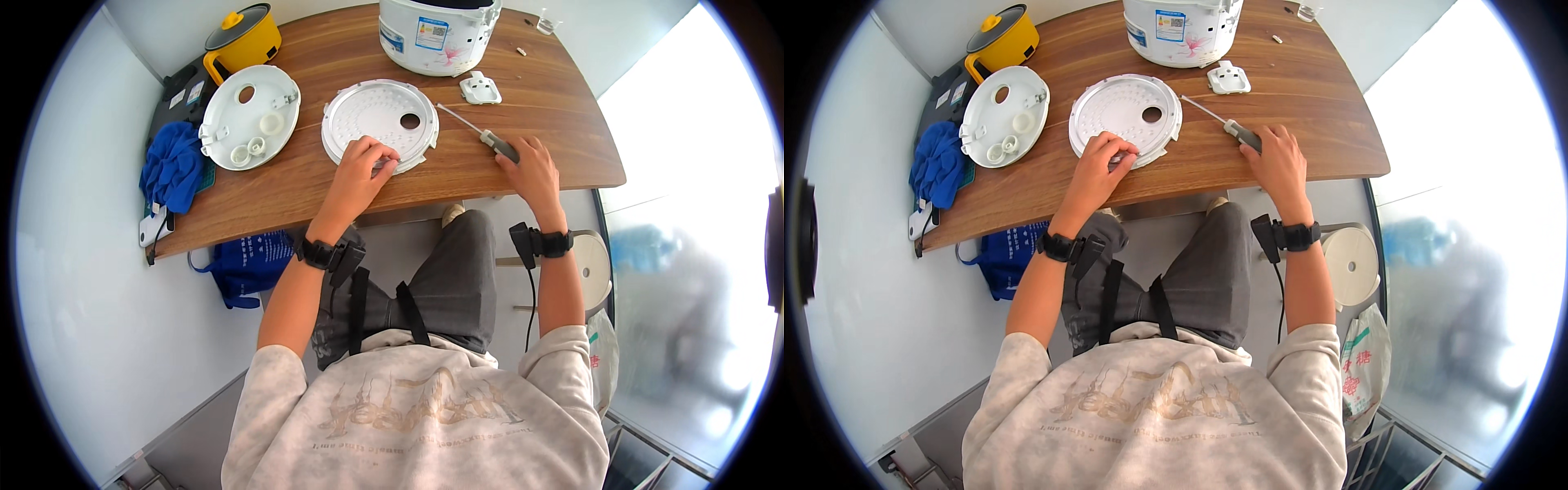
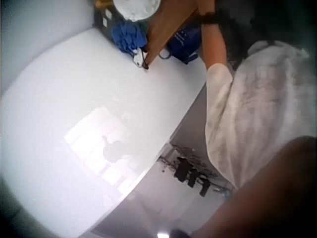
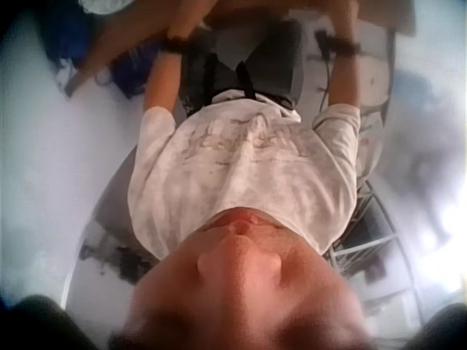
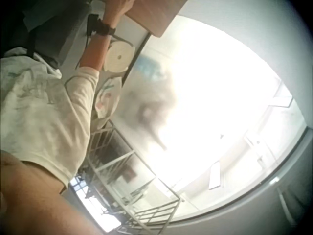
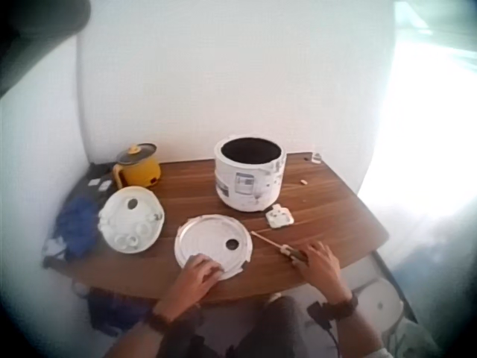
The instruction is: The person uses a screwdriver to tighten screws on a white circular appliance lid and then handles small white plastic components, possibly assembling or repairing a kitchen appliance.
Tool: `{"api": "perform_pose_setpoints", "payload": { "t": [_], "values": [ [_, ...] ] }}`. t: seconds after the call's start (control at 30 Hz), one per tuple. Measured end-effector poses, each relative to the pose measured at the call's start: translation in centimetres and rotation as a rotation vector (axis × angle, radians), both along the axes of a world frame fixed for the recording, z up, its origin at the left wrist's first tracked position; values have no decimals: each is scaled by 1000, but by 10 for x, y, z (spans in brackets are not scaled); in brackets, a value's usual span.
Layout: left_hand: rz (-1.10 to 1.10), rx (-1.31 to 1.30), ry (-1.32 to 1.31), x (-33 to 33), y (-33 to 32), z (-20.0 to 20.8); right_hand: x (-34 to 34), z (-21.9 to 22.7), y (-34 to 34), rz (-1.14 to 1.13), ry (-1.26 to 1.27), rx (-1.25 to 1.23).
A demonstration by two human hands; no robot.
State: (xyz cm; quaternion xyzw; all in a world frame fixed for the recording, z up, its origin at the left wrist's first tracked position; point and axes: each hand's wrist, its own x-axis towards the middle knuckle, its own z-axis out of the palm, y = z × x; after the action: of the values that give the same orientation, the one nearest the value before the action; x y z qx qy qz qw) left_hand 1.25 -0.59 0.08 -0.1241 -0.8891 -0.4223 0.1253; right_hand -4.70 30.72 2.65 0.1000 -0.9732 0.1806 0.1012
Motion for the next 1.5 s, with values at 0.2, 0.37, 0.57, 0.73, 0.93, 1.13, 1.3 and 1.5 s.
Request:
{"api": "perform_pose_setpoints", "payload": {
  "t": [0.2, 0.37, 0.57, 0.73, 0.93, 1.13, 1.3, 1.5],
  "values": [
    [-16, 34, 2, -2, -1, -4, -1, 19, -5, 5, 133, -272],
    [4, 117, 16, -1, 0, -6, 24, 77, -26, 40, 166, -534],
    [-31, -5, 62, -4, -2, -8, 37, 105, -46, 279, 26, -530],
    [-35, -37, 27, -3, -2, -7, 34, 102, -66, 428, 108, -485],
    [-12, -15, 40, -3, -1, -7, 32, 104, -73, 485, 152, -472],
    [-32, -57, 62, -3, -3, -6, 30, 101, -76, 503, 153, -443],
    [-35, -52, 81, -3, -2, -8, 30, 101, -79, 492, 160, -423],
    [-31, -44, 73, -4, -2, -9, 27, 102, -81, 506, 159, -403]
  ]
}}
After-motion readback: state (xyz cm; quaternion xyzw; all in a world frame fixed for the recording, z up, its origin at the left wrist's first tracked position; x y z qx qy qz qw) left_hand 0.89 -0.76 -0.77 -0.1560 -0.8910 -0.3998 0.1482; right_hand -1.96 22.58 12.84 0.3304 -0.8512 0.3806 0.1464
